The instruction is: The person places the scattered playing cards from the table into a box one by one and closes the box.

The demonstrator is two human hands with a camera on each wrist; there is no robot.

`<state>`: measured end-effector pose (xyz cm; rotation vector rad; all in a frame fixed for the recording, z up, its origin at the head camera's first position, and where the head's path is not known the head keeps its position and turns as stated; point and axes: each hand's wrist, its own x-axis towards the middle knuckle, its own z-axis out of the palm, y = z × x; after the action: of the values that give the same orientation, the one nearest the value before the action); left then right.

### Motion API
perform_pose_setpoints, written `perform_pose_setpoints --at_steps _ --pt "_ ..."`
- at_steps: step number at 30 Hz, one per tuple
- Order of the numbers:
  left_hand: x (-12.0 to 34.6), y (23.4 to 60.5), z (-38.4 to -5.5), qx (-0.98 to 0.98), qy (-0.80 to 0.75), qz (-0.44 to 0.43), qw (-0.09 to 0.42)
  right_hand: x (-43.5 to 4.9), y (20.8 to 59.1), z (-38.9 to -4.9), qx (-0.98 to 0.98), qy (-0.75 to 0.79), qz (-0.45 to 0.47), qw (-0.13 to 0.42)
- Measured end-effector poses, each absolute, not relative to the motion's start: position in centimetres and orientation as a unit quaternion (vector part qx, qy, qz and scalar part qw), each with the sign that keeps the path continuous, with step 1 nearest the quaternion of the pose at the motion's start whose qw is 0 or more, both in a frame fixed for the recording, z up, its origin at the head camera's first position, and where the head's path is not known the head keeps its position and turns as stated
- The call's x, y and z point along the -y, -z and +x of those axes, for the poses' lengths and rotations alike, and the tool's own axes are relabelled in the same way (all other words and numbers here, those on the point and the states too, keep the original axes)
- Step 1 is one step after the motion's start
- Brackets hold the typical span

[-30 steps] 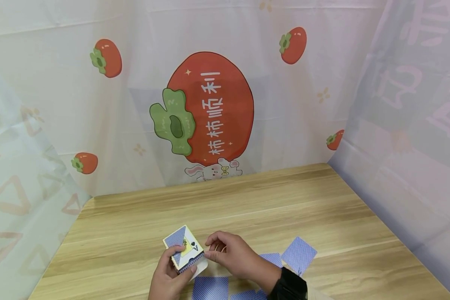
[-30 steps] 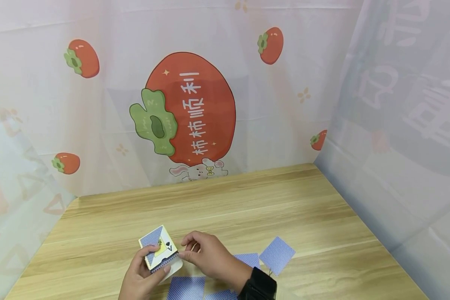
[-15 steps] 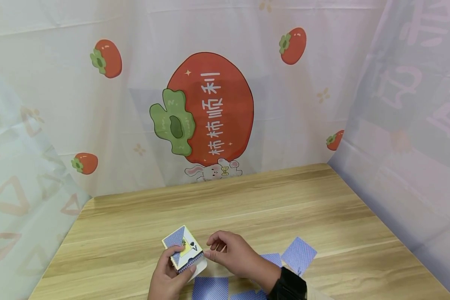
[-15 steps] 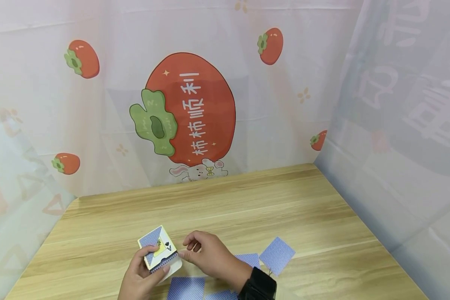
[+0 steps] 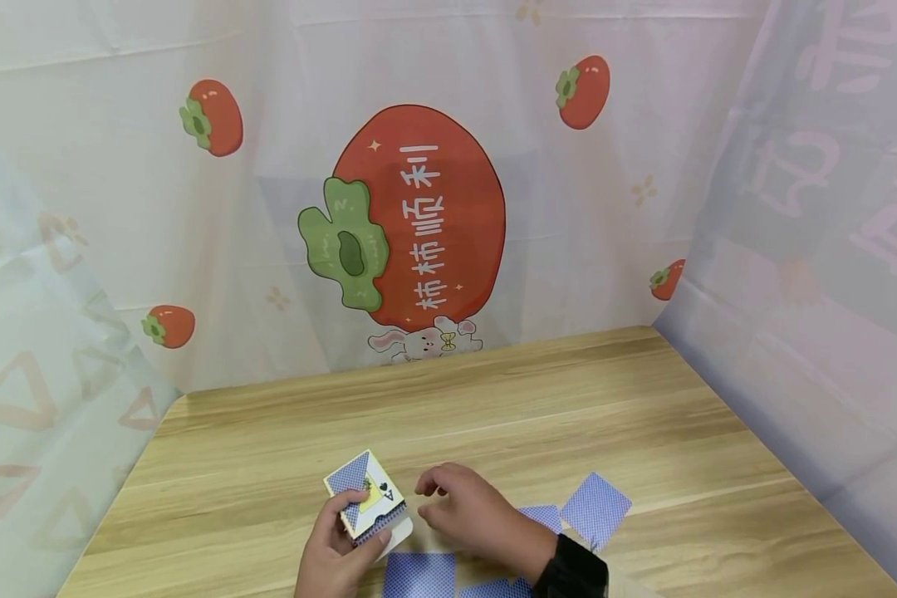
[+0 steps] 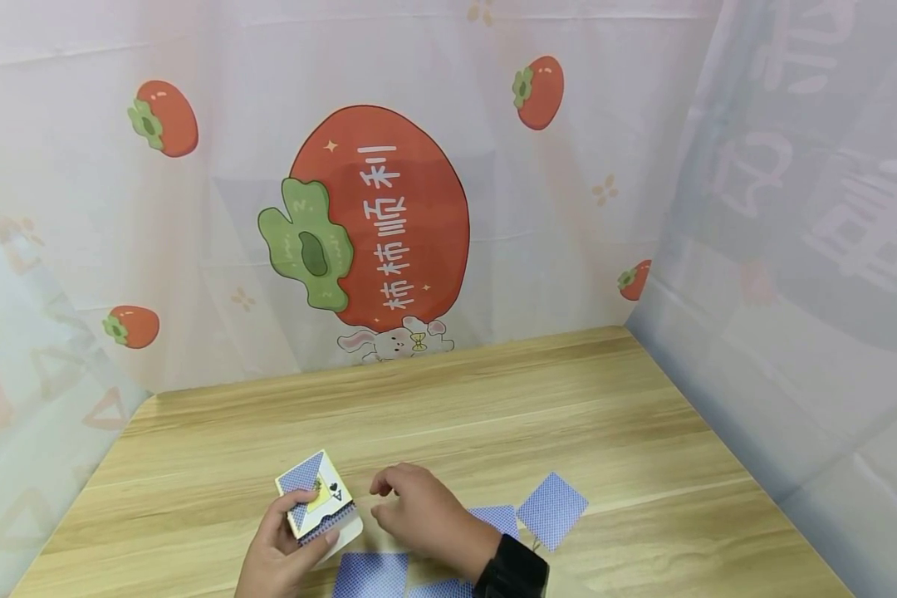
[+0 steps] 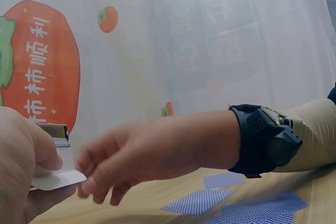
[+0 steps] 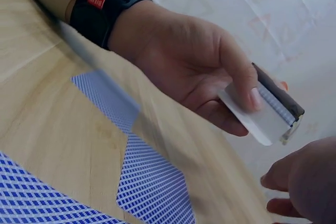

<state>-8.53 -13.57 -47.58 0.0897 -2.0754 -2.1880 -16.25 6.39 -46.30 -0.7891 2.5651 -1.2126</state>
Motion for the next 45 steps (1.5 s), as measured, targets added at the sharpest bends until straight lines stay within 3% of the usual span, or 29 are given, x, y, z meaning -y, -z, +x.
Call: perform_pose_setpoints --at_steps 9,22,31,34,40,45 --pt "13.5 47.4 -8.5 0.692 0.718 0.027 0.070 -6.1 48.0 -15.1 -0.909 0.199 -0.365 0.044" --pt "13.6 47.7 -8.5 0.695 0.716 0.009 0.068 -4.7 50.0 -14.0 -0.859 0.144 -0.491 0.020" --pt "13.6 47.8 -8.6 0.693 0.718 0.028 0.049 -3.3 52.2 -13.0 -0.764 0.059 -0.622 -0.160" --pt "13.5 47.8 -8.6 0.693 0.719 0.034 0.049 -3.3 52.5 -12.8 -0.765 0.057 -0.627 -0.134" --pt "13.5 47.9 -8.6 0.688 0.723 0.020 0.060 -3.3 52.2 -12.9 -0.763 0.127 -0.633 -0.020" --pt "13.5 47.9 -8.6 0.694 0.716 0.018 0.070 -3.9 51.0 -12.9 -0.746 0.127 -0.654 0.012"
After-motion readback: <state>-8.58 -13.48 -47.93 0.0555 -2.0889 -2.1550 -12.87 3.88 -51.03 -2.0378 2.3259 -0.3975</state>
